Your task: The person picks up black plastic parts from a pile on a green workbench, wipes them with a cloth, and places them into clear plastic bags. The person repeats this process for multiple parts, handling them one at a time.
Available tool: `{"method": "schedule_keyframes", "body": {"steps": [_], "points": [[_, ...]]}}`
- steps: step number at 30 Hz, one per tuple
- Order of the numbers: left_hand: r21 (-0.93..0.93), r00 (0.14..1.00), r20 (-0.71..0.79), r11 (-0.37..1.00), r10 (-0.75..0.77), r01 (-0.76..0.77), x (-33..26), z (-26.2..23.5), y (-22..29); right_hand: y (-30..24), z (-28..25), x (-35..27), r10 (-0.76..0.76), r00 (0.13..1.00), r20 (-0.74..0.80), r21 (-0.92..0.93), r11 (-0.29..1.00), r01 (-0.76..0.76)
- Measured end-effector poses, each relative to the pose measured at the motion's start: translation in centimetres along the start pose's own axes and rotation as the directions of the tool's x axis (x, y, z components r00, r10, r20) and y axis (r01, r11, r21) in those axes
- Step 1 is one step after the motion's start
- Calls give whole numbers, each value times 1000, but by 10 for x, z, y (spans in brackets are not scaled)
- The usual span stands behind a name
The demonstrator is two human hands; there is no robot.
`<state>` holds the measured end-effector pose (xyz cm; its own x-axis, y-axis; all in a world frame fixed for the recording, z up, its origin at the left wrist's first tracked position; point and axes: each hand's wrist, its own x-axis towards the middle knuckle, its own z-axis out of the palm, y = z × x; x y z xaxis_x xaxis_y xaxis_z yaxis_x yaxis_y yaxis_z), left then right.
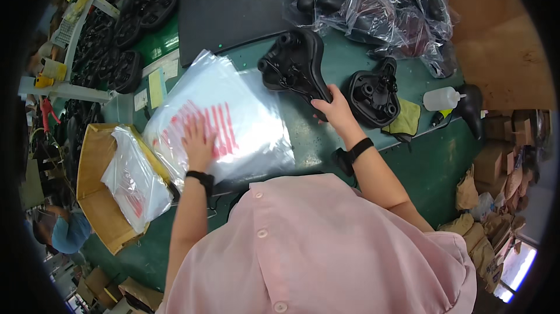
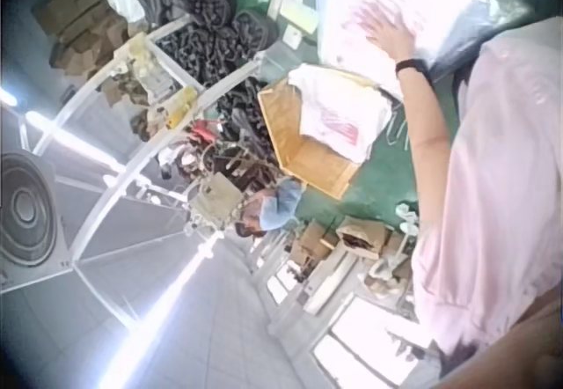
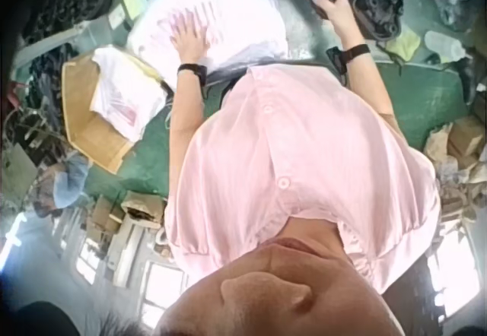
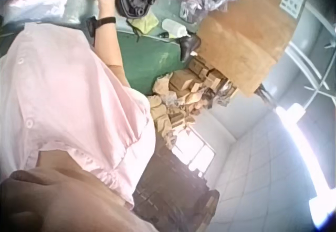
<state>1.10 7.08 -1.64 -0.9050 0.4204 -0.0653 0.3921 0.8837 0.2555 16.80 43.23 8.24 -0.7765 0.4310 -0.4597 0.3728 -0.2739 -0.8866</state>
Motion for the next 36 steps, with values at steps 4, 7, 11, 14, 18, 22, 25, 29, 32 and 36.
{"method": "schedule_keyframes", "body": {"steps": [4,7,11,14,18,22,25,29,32,36], "points": [[25,983,-100,988,152,-150,33,-29,16,16,-11,12,112,991,77,136,983,-122],[-168,927,-209,922,312,-348,23,-8,112,28,-13,18,207,964,166,302,920,-250],[-38,971,141,981,193,-190,15,9,213,44,-10,32,263,941,213,364,872,-326],[57,986,38,985,162,-164,25,40,207,46,-6,40,297,916,270,348,857,-380],[-239,986,62,961,154,-135,36,25,173,56,-14,44,307,911,274,359,847,-393],[-614,998,60,788,-8,43,33,4,133,39,-5,29,223,947,233,331,897,-292],[-717,919,373,588,-130,374,30,-25,102,22,3,10,150,950,275,312,921,-235],[-810,912,410,452,-19,374,23,-46,72,-9,34,-3,78,920,383,296,934,-202],[-830,901,432,413,47,376,21,-59,70,-25,62,-1,62,877,476,311,921,-234],[-865,899,436,288,30,410,13,-63,81,-23,102,0,109,812,574,303,892,-334]]}}
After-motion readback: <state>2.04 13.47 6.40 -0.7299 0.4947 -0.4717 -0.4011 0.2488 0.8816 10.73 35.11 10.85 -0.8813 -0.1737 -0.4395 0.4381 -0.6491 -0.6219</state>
